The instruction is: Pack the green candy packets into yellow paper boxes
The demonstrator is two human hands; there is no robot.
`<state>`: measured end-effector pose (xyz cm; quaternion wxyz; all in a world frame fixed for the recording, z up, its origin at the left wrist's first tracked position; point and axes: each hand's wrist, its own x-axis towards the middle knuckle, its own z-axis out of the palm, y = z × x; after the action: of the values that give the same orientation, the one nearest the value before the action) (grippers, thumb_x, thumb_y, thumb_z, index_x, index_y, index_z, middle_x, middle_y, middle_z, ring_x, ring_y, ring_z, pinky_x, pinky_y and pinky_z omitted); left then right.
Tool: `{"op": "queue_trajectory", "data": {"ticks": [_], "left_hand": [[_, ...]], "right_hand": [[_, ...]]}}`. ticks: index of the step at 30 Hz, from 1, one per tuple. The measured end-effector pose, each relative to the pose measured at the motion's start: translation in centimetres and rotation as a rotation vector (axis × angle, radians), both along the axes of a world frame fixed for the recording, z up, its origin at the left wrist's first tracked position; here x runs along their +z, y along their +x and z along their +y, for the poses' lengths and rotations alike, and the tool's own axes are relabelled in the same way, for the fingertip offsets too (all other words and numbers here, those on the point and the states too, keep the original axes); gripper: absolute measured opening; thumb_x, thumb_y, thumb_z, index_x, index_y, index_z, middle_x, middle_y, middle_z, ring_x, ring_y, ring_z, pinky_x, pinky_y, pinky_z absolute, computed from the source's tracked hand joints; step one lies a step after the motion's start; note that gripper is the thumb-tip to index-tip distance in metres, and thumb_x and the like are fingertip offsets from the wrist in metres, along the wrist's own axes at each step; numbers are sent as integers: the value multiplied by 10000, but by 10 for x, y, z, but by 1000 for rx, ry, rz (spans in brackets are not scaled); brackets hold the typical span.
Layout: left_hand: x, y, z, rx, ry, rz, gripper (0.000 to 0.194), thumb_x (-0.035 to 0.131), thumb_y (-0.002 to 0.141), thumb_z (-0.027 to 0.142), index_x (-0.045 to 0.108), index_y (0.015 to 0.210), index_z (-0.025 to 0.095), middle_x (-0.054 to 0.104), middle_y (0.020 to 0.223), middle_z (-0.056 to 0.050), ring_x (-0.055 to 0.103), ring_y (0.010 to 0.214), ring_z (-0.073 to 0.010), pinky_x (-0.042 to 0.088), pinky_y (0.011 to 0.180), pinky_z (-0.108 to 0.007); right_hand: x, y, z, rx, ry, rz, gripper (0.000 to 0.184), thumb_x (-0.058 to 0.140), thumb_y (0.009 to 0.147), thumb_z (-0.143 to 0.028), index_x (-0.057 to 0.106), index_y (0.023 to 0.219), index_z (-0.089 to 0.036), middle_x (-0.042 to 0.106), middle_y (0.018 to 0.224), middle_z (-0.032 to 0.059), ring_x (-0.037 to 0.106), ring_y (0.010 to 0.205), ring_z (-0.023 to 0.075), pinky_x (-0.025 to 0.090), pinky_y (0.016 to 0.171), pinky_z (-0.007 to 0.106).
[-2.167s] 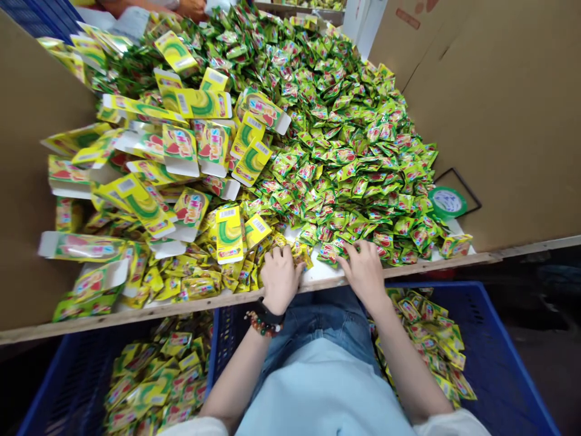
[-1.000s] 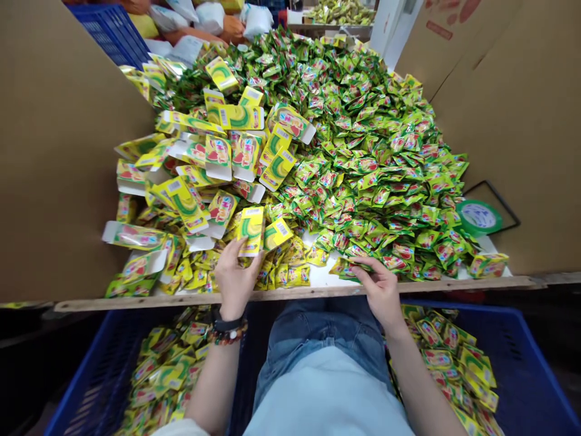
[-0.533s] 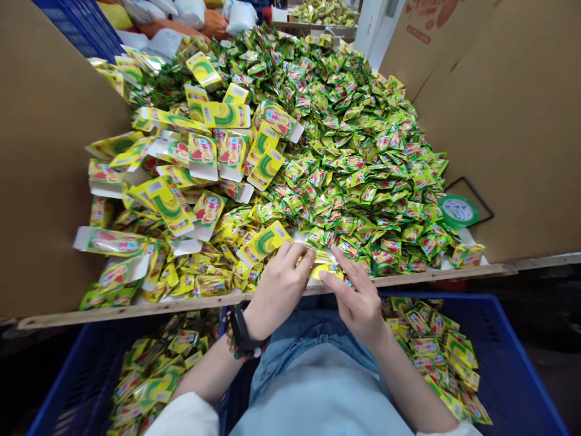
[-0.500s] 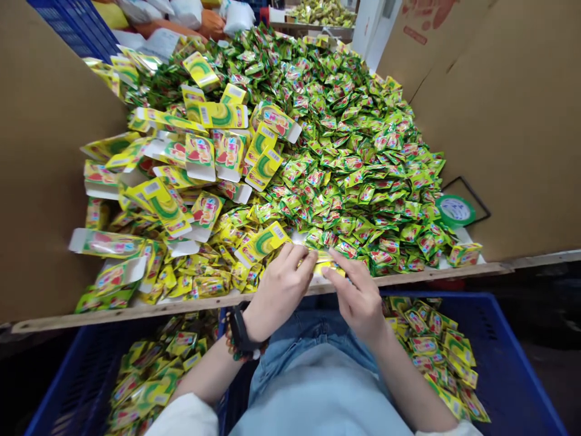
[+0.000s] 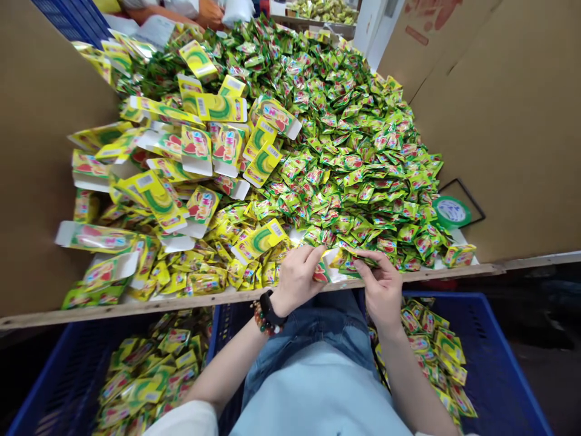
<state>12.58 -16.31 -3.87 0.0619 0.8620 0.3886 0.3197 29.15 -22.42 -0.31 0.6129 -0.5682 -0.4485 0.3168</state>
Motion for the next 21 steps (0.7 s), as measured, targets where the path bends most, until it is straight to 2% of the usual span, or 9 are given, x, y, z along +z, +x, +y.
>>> {"op": "queue_trajectory", "data": {"ticks": [3,5,9,11,13,16,19,21], "left_hand": [[4,-1,-7,7,-47,-32,374,595,758,273,576,1109,144,639,864,-70,620,780,-222,493,669,-324],[2,1,-14,24,-37,-23,341,601,769,283,579,1077,140,640,834,-67,625,756,-222,491,648,-323],[-12,10,-26,19,-22,0,285,573,815,280,572,1068,151,644,796,-63,634,717,-221,489,611,-325],[-20,16,-31,47,-56,-97,266,547,839,266,556,1081,155,658,816,-74,649,726,-219,506,623,-329],[-27,20,-34,81,-106,-223,316,542,850,270,529,1143,153,682,902,-108,674,801,-237,535,680,-350],[-35,22,-37,106,-167,-339,439,529,859,268,462,1281,165,674,1103,-160,676,995,-279,548,825,-399],[-40,19,-38,120,-202,-402,434,458,901,232,437,1332,185,656,1169,-164,670,1043,-271,543,862,-398],[-42,17,-38,116,-197,-416,432,448,912,227,434,1342,185,657,1163,-161,674,1024,-260,545,845,-381]], "right_hand": [[11,8,-1,126,36,-249,145,588,898,-198,716,943,-251,679,1002,41,630,1011,198,500,908,347],[19,10,-2,223,-28,-398,190,550,911,-178,717,960,-254,638,997,51,624,978,197,509,866,336],[25,1,-2,288,-128,-618,229,508,918,-146,713,966,-236,603,943,59,626,867,193,515,805,332],[19,-9,-2,265,-121,-697,224,508,912,-134,695,1001,-219,638,938,68,633,857,205,513,794,341],[9,-18,-2,134,-56,-754,198,553,902,-162,669,1058,-204,682,955,81,639,890,228,504,805,359],[-6,-30,-3,-46,117,-859,181,584,908,-176,658,1066,-224,739,928,53,637,998,253,406,960,441],[-14,-39,-4,26,188,-930,216,510,941,-128,664,1044,-240,766,902,14,614,1136,259,220,1077,518],[-16,-40,-5,84,135,-908,228,477,951,-132,668,1036,-224,765,974,37,611,1163,262,190,1088,537]]}}
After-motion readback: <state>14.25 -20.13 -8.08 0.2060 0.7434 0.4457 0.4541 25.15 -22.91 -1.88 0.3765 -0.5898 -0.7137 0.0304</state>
